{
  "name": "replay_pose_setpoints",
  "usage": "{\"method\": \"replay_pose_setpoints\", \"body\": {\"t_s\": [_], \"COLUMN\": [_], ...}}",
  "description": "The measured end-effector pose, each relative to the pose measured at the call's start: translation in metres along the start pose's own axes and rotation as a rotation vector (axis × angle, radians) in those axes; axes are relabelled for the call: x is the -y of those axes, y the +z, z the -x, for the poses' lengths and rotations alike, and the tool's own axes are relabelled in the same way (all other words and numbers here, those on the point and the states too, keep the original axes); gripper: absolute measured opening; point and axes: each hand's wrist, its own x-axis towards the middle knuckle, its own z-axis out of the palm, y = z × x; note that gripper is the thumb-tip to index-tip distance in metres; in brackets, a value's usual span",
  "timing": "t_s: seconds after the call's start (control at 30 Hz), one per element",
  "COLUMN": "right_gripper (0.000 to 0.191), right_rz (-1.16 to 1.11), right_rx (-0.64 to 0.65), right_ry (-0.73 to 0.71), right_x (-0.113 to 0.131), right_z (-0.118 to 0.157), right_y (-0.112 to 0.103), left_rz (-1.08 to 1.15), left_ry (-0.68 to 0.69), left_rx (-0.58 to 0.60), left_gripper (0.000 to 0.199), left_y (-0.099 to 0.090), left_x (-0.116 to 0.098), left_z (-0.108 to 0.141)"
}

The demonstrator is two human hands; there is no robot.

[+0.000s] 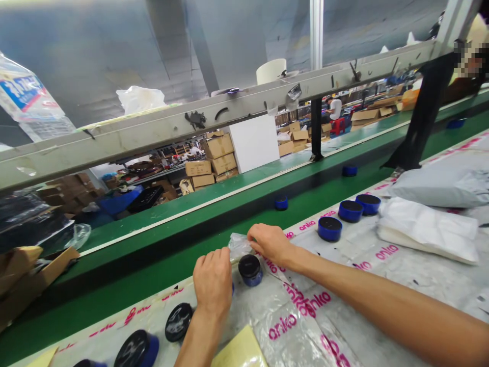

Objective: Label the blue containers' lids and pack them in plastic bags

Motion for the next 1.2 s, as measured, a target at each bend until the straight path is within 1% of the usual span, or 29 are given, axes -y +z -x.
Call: {"method": "replay_pose_setpoints", "body": {"t_s": [0.13, 0.23, 0.33, 0.4, 0.53, 0.6, 0.7, 0.77, 0.93, 1.0, 1.13, 1.2], "right_gripper": [0.004, 0.004, 0.002, 0.002, 0.008, 0.01, 0.012, 0.013, 0.014, 0.013, 0.012, 0.011], "right_rz": [-0.04, -0.092, -0.144, -0.138, -0.081, -0.043, 0.053, 0.12, 0.162, 0.169, 0.173, 0.112], "right_rx": [0.026, 0.033, 0.026, 0.04, 0.072, 0.077, 0.086, 0.085, 0.122, 0.144, 0.207, 0.244], "right_ry": [0.012, 0.012, -0.011, -0.063, -0.22, -0.291, -0.394, -0.44, -0.482, -0.47, -0.44, -0.378], "right_x": [-0.011, -0.013, -0.013, -0.013, -0.014, -0.013, -0.011, -0.01, -0.01, -0.01, -0.006, -0.002], "right_z": [0.014, 0.024, 0.034, 0.041, 0.053, 0.057, 0.058, 0.058, 0.058, 0.058, 0.059, 0.06], "right_y": [0.006, 0.003, -0.002, -0.005, -0.008, -0.009, -0.01, -0.011, -0.014, -0.015, -0.015, -0.017], "left_rz": [0.023, 0.063, 0.18, 0.252, 0.325, 0.344, 0.338, 0.334, 0.278, 0.237, 0.177, 0.197], "left_ry": [0.02, 0.028, 0.056, 0.094, 0.148, 0.157, 0.162, 0.173, 0.247, 0.271, 0.248, 0.222], "left_rx": [0.046, 0.066, 0.041, 0.025, 0.015, 0.04, 0.116, 0.136, 0.11, 0.107, 0.148, 0.176], "left_gripper": [0.018, 0.018, 0.017, 0.019, 0.021, 0.021, 0.023, 0.024, 0.022, 0.021, 0.025, 0.023], "left_y": [0.0, 0.0, 0.002, 0.004, 0.005, 0.002, -0.001, -0.001, 0.006, 0.01, 0.013, 0.011], "left_x": [-0.008, -0.006, -0.002, 0.001, 0.001, 0.0, -0.003, -0.004, -0.002, -0.003, -0.007, -0.008], "left_z": [0.003, 0.006, 0.012, 0.018, 0.026, 0.027, 0.026, 0.025, 0.029, 0.03, 0.028, 0.028]}}
